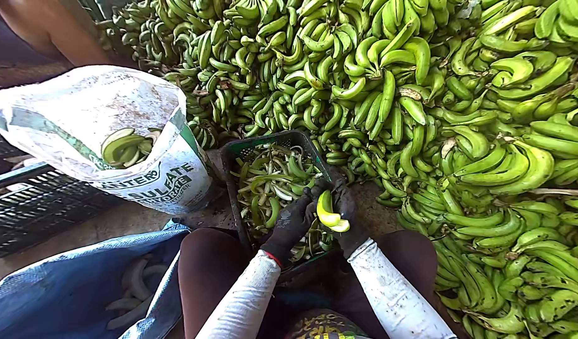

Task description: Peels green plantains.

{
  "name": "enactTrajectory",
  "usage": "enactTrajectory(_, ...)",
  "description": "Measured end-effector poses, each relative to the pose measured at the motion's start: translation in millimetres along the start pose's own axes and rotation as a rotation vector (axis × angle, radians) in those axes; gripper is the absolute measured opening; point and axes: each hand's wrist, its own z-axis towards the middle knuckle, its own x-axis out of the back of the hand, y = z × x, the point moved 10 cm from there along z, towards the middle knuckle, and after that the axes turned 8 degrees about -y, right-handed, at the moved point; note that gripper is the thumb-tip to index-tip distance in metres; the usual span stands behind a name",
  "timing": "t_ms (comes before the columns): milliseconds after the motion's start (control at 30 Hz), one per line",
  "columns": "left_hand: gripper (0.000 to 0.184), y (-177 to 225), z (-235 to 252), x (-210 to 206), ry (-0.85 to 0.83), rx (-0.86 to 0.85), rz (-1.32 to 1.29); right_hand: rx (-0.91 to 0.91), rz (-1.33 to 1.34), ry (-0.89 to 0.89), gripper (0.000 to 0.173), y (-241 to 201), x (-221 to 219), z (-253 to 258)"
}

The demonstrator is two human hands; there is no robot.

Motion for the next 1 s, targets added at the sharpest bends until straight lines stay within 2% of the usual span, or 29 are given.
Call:
enactTrajectory(67,0.052,1,-1,11,-0.048,0.035,0.163,0.041,-0.008,-0.174,0.051,1,4,0)
enactTrajectory(100,0.049,2,0,17,-0.062,0.029,0.261,0.02,-0.068,-0.153,0.043,-3,2,-5)
enactTrajectory(167,0.041,10,-1,31,-0.028,-0.061,0.433,-0.181,-0.084,-0.126,0.036,6,-4,-15)
enactTrajectory(233,0.035,11,-1,36,-0.098,-0.098,0.507,-0.476,-0.039,-0.138,0.039,29,-16,-28)
enactTrajectory(267,0.034,3,1,40,-0.136,-0.062,0.515,-0.609,-0.045,-0.156,0.04,38,-24,-35)
enactTrajectory(333,0.04,-33,7,62,-0.132,0.174,0.458,-0.787,-0.105,-0.292,0.036,47,-43,-53)
enactTrajectory(400,0.052,-78,2,103,-0.005,0.47,0.288,-0.904,-0.265,-0.415,0.029,55,-60,-66)
enactTrajectory(433,0.056,-90,-4,116,0.024,0.563,0.224,-0.931,-0.341,-0.416,0.024,57,-64,-65)
enactTrajectory(500,0.054,-93,-18,116,-0.008,0.615,0.172,-0.893,-0.452,-0.324,0.025,57,-67,-42)
enactTrajectory(600,0.053,-95,-27,75,-0.267,0.635,0.204,-0.756,-0.542,-0.235,0.031,48,-99,37)
enactTrajectory(667,0.052,-83,-29,49,-0.42,0.551,0.223,-0.606,-0.574,-0.386,0.032,31,-157,84)
enactTrajectory(733,0.053,-74,-26,39,-0.482,0.503,0.208,-0.402,-0.51,-0.51,0.038,8,-225,128)
enactTrajectory(833,0.054,-73,-21,48,-0.457,0.513,0.188,-0.226,-0.483,-0.426,0.035,-26,-292,174)
enactTrajectory(900,0.056,-74,-21,57,-0.426,0.524,0.176,-0.121,-0.68,-0.401,0.038,-42,-297,191)
enactTrajectory(967,0.054,-76,-22,62,-0.411,0.52,0.177,0.01,-1.126,-0.388,0.041,-47,-268,205)
enactTrajectory(1000,0.053,-77,-22,64,-0.402,0.511,0.177,0.037,-1.374,-0.346,0.04,-41,-241,212)
